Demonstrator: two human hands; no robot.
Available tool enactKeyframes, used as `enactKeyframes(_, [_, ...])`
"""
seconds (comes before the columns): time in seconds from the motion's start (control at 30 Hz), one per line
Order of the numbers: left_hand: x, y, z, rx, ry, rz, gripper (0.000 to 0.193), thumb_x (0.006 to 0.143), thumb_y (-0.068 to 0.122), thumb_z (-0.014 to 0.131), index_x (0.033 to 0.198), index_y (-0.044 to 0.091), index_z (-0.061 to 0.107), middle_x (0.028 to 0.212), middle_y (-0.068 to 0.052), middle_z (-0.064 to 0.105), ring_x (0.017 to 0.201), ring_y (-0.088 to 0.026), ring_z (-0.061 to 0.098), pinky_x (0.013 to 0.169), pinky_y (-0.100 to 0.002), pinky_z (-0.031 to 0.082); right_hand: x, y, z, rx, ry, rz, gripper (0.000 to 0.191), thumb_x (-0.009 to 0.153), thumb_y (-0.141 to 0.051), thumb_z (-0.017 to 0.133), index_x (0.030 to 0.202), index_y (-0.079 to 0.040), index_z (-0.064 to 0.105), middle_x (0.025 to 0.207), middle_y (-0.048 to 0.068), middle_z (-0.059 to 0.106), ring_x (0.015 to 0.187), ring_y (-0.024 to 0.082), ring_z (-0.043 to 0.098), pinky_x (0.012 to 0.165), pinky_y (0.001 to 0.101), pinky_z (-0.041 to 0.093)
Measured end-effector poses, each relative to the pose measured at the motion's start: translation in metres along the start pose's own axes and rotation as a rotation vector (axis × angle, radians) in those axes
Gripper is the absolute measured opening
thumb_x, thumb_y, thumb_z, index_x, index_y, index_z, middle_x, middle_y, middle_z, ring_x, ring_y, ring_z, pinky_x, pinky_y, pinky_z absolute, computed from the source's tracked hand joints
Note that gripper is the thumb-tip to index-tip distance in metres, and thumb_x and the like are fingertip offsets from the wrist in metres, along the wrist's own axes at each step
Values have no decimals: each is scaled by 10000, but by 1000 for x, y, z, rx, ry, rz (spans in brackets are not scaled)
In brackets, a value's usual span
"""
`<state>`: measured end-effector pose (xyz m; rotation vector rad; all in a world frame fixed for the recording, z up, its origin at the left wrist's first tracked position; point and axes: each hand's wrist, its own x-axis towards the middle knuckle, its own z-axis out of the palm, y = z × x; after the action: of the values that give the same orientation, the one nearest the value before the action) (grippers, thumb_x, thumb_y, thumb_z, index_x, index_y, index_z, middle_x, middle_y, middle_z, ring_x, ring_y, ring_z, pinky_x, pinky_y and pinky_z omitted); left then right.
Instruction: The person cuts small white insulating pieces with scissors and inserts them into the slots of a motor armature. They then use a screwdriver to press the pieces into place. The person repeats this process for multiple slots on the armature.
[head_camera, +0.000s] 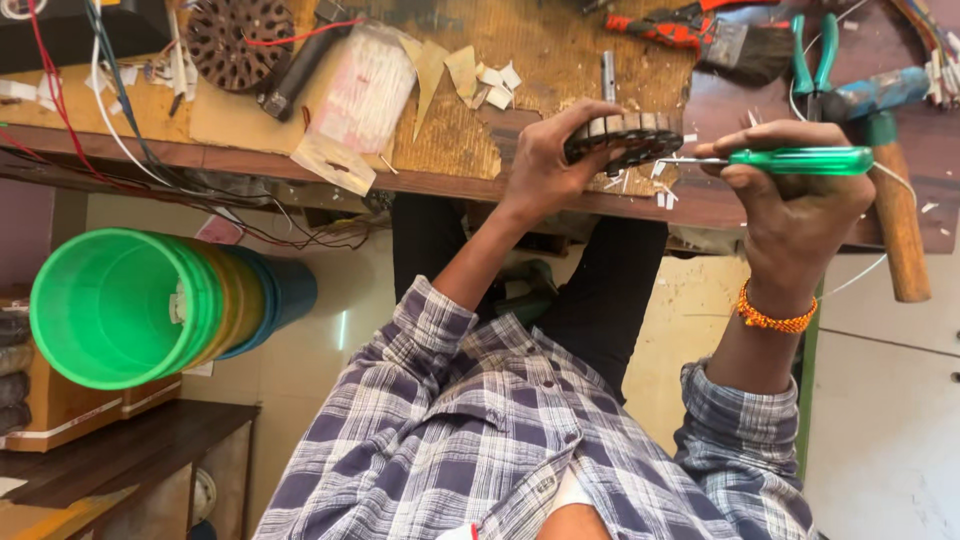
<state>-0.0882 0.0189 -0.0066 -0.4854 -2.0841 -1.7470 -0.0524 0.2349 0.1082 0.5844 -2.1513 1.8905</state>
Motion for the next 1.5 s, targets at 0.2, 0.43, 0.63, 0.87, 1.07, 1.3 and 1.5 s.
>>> enactKeyframes(0.2, [-6,-17,7,-96,-8,-43,375,894,101,818,1237,125,669,1024,-19,787,891,-140,794,783,-277,651,-10,19,-7,149,45,-37,392,1086,-295,741,1241,11,550,1068,168,736,1007,257,781,890,391,640])
enactKeyframes(0.43, [-3,-15,7,-16,-28,13,385,884,100,830,1231,120,665,1083,-39,775,955,-153,790,820,-286,652,-8,44,4,146,-63,-57,356,1128,-234,752,1260,18,537,1122,209,732,1078,282,768,964,388,651])
enactKeyframes(0.63, [1,-6,1,-5,-79,66,416,875,56,827,1249,107,652,1153,-72,751,1058,-237,777,890,-334,631,0,49,7,36,-114,-48,259,1148,-107,729,1243,29,530,1158,204,728,1118,263,758,972,319,636])
enactKeyframes(0.87, [7,-5,-2,42,-126,77,454,859,54,817,1271,130,644,1203,-73,744,1108,-274,750,920,-361,621,9,32,14,-129,-194,-26,199,1159,-58,689,1233,43,534,1150,161,711,1111,221,737,978,302,621])
enactKeyframes(1.07, [16,-2,-5,49,-175,94,437,882,87,815,1276,150,638,1204,-55,755,1112,-262,757,946,-371,617,12,27,15,-345,-256,-102,130,1169,-18,666,1199,25,547,1126,160,727,1080,208,741,965,300,615])
enactKeyframes(1.3, [21,-1,-2,37,-134,92,473,873,26,754,1316,131,627,1241,-76,741,1105,-252,750,960,-382,622,9,36,14,-352,-306,-315,180,1072,1,698,1125,-17,527,1189,192,719,1120,287,741,944,337,623])
enactKeyframes(1.5, [24,-8,-1,38,-155,88,358,900,34,777,1221,127,649,1112,-55,774,1031,-226,781,896,-352,635,17,48,0,-306,-244,-322,227,1054,-131,732,1135,-21,551,1098,229,746,996,281,764,831,318,611])
